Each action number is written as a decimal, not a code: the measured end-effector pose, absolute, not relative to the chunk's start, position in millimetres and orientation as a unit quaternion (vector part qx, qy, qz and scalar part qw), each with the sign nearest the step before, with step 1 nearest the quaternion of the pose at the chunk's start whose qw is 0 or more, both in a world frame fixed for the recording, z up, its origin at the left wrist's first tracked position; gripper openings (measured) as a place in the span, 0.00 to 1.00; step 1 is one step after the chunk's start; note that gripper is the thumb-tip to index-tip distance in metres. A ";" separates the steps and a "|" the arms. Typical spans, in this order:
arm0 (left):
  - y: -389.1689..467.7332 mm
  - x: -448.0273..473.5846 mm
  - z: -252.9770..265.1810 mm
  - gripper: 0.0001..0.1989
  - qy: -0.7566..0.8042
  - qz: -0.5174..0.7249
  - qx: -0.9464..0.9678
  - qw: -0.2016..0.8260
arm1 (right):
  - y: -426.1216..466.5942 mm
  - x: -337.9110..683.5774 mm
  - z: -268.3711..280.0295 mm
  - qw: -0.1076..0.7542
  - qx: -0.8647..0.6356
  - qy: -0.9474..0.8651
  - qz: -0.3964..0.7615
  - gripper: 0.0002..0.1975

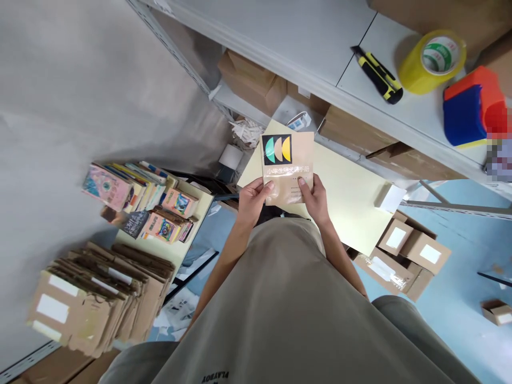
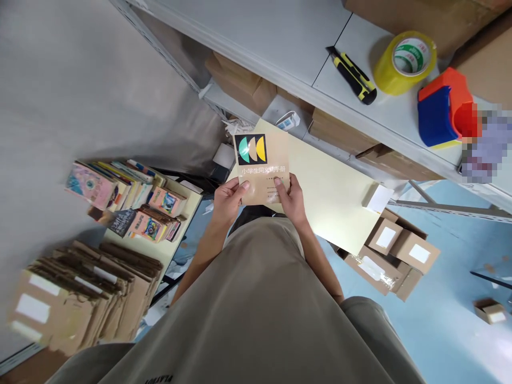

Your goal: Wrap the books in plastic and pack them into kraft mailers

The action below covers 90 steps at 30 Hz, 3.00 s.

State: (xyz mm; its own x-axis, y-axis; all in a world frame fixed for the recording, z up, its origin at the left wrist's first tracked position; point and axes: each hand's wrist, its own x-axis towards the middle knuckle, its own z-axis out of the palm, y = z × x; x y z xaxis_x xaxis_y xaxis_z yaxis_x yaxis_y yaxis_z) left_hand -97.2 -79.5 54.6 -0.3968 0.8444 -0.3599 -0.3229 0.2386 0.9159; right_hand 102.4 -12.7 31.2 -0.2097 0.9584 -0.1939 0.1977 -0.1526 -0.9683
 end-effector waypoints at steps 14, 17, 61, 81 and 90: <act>-102.4 -55.5 33.8 0.29 0.638 0.424 0.556 0.322 | -19.2 94.3 32.8 0.370 -0.563 -0.514 0.531 0.37; -97.2 -72.8 36.9 0.44 0.666 0.480 0.452 0.349 | -5.0 116.7 32.6 0.393 -0.490 -0.466 0.623 0.35; -110.9 -78.5 58.3 0.33 0.630 0.522 0.209 0.535 | 0.6 130.1 17.1 0.295 -0.449 -0.484 0.691 0.34; -115.9 -64.7 69.1 0.43 0.708 0.539 0.315 0.329 | -17.1 109.3 35.1 0.326 -0.427 -0.497 0.682 0.35; -120.1 -101.4 39.8 0.39 0.602 0.532 0.187 0.565 | -18.6 125.1 30.9 0.258 -0.407 -0.456 0.748 0.32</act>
State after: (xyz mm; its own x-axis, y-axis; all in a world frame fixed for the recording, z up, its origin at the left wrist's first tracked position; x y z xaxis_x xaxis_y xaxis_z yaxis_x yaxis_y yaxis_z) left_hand -101.4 -120.1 39.8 -0.2907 0.8271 -0.4810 -0.3769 0.3631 0.8521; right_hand 125.1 -18.6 30.9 -0.5352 0.7574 -0.3741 -0.0150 -0.4513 -0.8923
